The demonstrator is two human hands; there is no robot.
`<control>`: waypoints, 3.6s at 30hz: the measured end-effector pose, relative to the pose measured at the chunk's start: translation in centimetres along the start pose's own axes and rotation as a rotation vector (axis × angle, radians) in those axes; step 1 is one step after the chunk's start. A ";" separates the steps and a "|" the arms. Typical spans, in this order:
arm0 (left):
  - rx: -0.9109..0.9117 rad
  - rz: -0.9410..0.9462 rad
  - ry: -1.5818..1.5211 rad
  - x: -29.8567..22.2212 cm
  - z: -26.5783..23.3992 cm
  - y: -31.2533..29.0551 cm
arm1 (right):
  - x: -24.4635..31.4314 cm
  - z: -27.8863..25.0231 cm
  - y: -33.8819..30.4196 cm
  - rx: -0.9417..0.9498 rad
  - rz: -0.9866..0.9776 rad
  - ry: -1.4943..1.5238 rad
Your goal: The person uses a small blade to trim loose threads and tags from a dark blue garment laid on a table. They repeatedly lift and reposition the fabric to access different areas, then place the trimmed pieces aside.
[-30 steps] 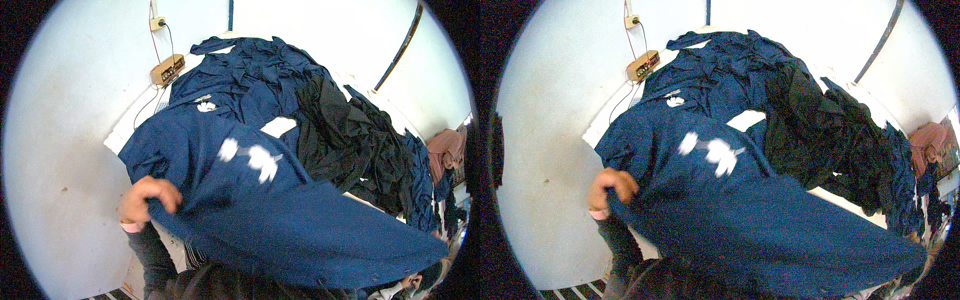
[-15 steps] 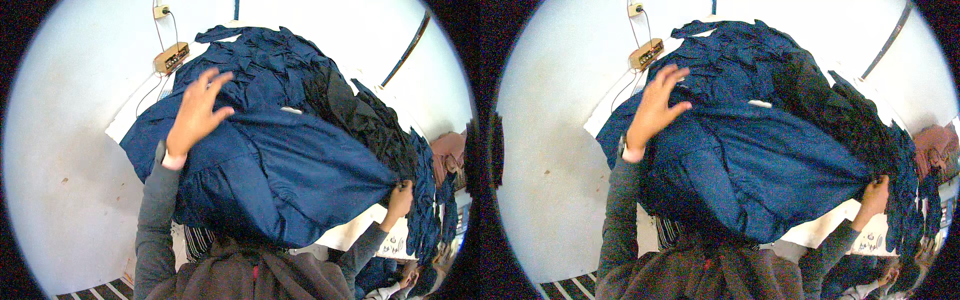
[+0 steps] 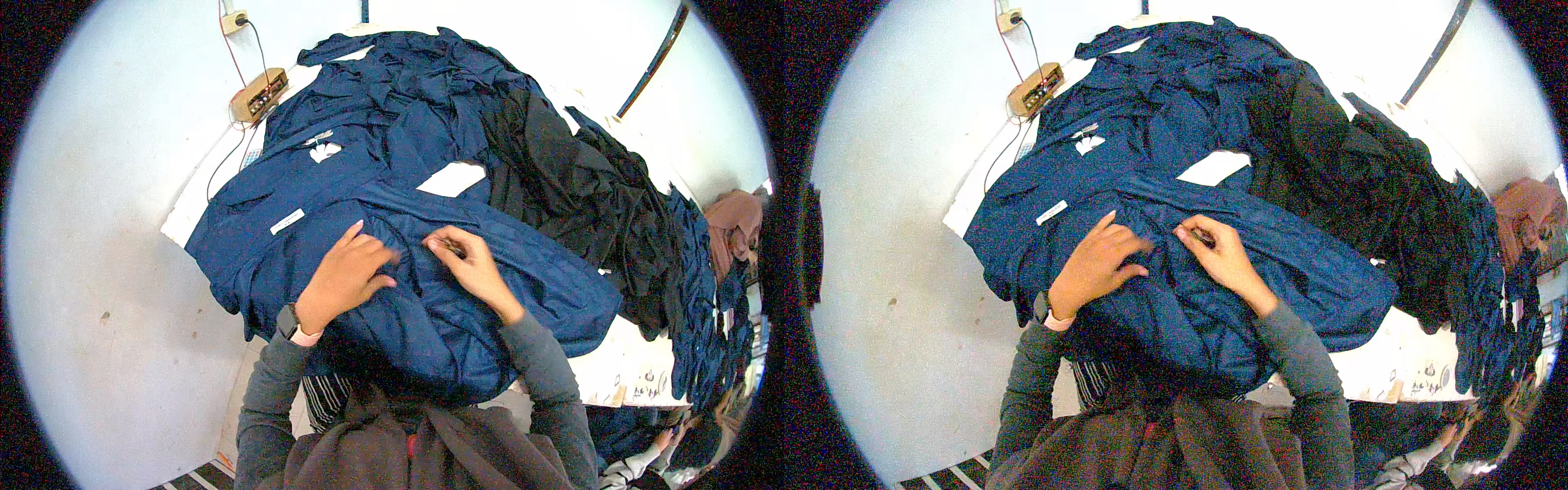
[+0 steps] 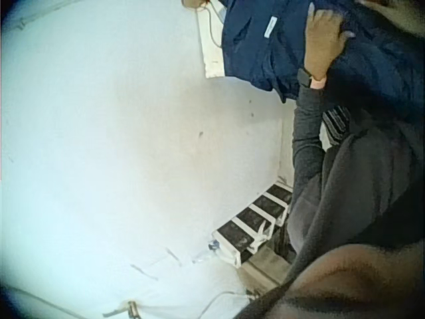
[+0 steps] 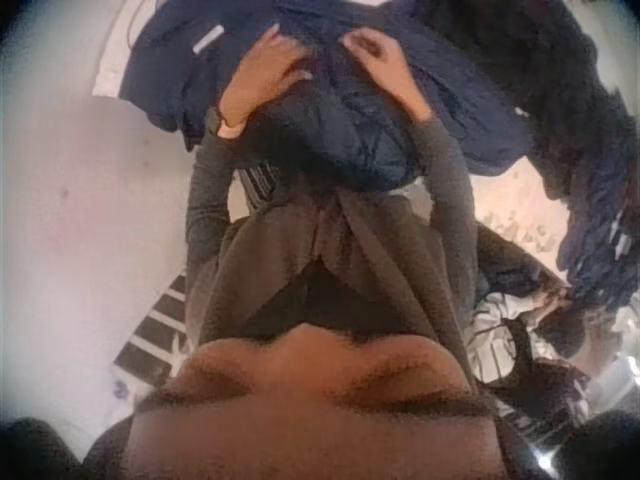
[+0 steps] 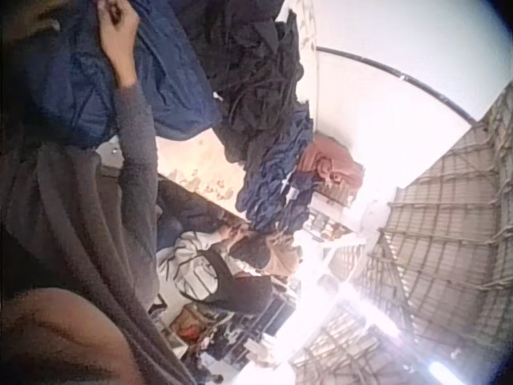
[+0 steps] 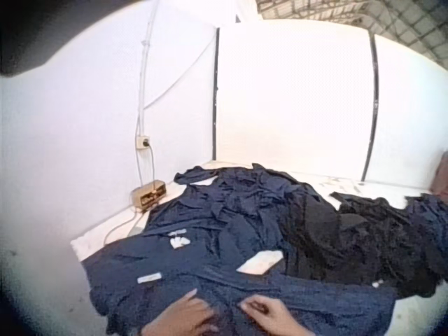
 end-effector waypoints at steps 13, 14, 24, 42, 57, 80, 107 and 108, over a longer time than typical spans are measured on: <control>-0.212 -0.279 0.032 -5.3 -5.7 -8.2 | -4.2 0.5 0.5 -0.079 -0.042 -0.344; -0.250 -0.292 0.000 -5.8 -5.6 -7.2 | -4.2 0.5 0.5 -0.080 -0.042 -0.332; -0.266 -0.366 0.078 -4.7 2.3 -0.6 | -3.9 0.4 0.5 -0.069 -0.071 -0.297; -0.215 -0.385 -0.074 -2.8 5.0 -1.9 | -3.8 0.6 0.3 -0.098 -0.138 -0.345; -0.519 -0.636 -0.742 0.4 6.8 -2.5 | 3.0 -0.9 -0.7 -0.010 -0.014 -0.432; -0.579 -0.621 -0.677 -0.7 5.5 -2.3 | 5.4 1.3 -1.5 0.044 -0.239 -0.664; -0.294 -0.275 -0.155 -4.7 -4.0 -6.6 | 6.5 -0.9 -4.8 -0.211 -0.940 -0.530; -0.227 -0.245 -0.151 -4.9 -3.4 -6.3 | 6.6 -1.1 -4.9 -0.227 -0.954 -0.540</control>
Point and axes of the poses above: each hand's wrist, its own y-axis towards the middle knuckle, its own z-axis out of the palm, x = y × z, the point moved 3 cm from there along y, towards the middle knuckle, and after that the axes turned 11 degrees about -x, right-handed, at the moved point
